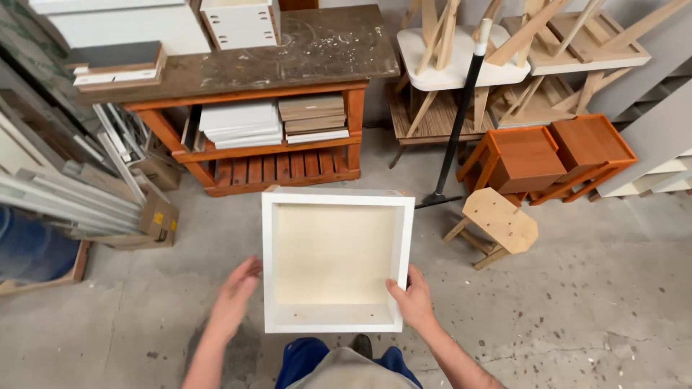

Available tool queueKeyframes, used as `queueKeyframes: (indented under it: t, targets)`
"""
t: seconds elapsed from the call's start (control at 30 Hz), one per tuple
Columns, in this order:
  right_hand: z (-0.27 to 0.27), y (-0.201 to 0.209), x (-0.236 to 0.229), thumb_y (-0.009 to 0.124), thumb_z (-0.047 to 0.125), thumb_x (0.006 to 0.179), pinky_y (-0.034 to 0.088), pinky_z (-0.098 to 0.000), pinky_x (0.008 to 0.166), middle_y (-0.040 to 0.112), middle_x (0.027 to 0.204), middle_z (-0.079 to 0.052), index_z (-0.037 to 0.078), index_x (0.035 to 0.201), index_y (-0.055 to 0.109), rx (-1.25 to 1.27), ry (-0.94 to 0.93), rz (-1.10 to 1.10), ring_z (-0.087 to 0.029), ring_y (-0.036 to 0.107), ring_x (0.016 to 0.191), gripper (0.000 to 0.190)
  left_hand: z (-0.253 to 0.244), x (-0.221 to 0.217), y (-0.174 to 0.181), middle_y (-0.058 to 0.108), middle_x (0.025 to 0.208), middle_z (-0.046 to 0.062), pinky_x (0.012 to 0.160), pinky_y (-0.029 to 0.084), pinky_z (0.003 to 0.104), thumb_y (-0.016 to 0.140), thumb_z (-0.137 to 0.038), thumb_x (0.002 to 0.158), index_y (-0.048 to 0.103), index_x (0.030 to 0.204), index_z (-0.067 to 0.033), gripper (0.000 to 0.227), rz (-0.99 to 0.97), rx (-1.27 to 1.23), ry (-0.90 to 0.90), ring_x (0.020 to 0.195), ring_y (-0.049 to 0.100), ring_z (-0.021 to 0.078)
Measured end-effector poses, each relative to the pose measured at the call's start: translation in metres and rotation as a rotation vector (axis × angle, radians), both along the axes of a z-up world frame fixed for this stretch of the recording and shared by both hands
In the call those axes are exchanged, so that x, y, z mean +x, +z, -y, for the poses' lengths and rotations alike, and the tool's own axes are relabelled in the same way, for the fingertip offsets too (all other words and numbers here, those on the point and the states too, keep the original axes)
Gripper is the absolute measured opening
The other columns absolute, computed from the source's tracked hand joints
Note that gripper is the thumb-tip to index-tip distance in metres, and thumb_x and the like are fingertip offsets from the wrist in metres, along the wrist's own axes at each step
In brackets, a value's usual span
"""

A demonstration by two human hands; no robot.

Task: Assemble wooden drawer boxes using a power drill, nail gun, and marking tools.

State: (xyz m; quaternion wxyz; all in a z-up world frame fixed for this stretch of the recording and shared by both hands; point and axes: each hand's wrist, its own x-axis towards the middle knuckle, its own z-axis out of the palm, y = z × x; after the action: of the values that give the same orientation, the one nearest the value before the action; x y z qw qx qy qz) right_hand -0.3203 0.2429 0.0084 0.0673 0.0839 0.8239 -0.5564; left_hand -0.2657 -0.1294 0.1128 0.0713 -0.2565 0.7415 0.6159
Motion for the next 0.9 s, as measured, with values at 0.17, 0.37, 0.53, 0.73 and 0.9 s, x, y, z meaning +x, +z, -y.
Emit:
queueKeyframes:
  t: [0.17, 0.37, 0.53, 0.73, 0.9]
  targets:
    - [0.016, -0.003, -0.054, 0.071, 0.033, 0.081, 0.049, -0.0347, 0.077, 0.068, 0.100, -0.004, 0.012, 0.110, 0.069, 0.052, -0.014, -0.071, -0.019, 0.063, 0.089, 0.036, -0.017, -0.103, -0.001, 0.067, 0.133, 0.005, 0.093, 0.057, 0.042, 0.064, -0.037, 0.091, 0.065, 0.137, -0.0102, 0.054, -0.074, 0.073, -0.012, 0.119, 0.069, 0.0247]
    - [0.050, 0.038, -0.107, 0.080, 0.032, 0.081, 0.054, -0.0443, 0.091, 0.066, 0.105, -0.018, 0.006, 0.115, 0.069, 0.086, -0.070, 0.007, -0.031, 0.067, 0.104, 0.044, 0.010, -0.186, -0.034, 0.070, 0.120, 0.020, 0.092, 0.055, 0.044, 0.076, -0.042, 0.094, 0.064, 0.135, -0.0019, 0.058, -0.107, 0.140, 0.122, 0.113, 0.065, 0.0290]
    - [0.077, 0.040, -0.142, 0.078, 0.033, 0.083, 0.053, -0.0446, 0.087, 0.065, 0.100, -0.020, 0.004, 0.110, 0.069, 0.132, -0.128, -0.005, -0.031, 0.066, 0.097, 0.041, 0.023, -0.218, 0.005, 0.068, 0.129, 0.025, 0.098, 0.053, 0.048, 0.076, -0.045, 0.092, 0.064, 0.137, -0.0028, 0.063, -0.051, 0.049, 0.043, 0.125, 0.063, 0.0379]
    - [0.117, 0.044, -0.160, 0.065, 0.033, 0.083, 0.049, -0.0349, 0.084, 0.066, 0.107, -0.002, 0.013, 0.116, 0.070, 0.073, -0.150, 0.072, -0.018, 0.061, 0.096, 0.040, 0.069, -0.259, -0.013, 0.071, 0.124, 0.004, 0.092, 0.052, 0.039, 0.064, -0.049, 0.088, 0.066, 0.127, -0.0098, 0.055, -0.042, 0.132, -0.030, 0.115, 0.066, 0.0215]
    - [0.139, 0.041, -0.173, 0.064, 0.033, 0.085, 0.050, -0.0353, 0.083, 0.069, 0.105, -0.002, 0.013, 0.117, 0.072, 0.090, -0.142, 0.056, -0.018, 0.063, 0.094, 0.039, 0.091, -0.273, -0.010, 0.072, 0.125, 0.006, 0.092, 0.052, 0.038, 0.063, -0.050, 0.088, 0.064, 0.125, -0.0086, 0.056, -0.001, 0.114, -0.060, 0.116, 0.066, 0.0212]
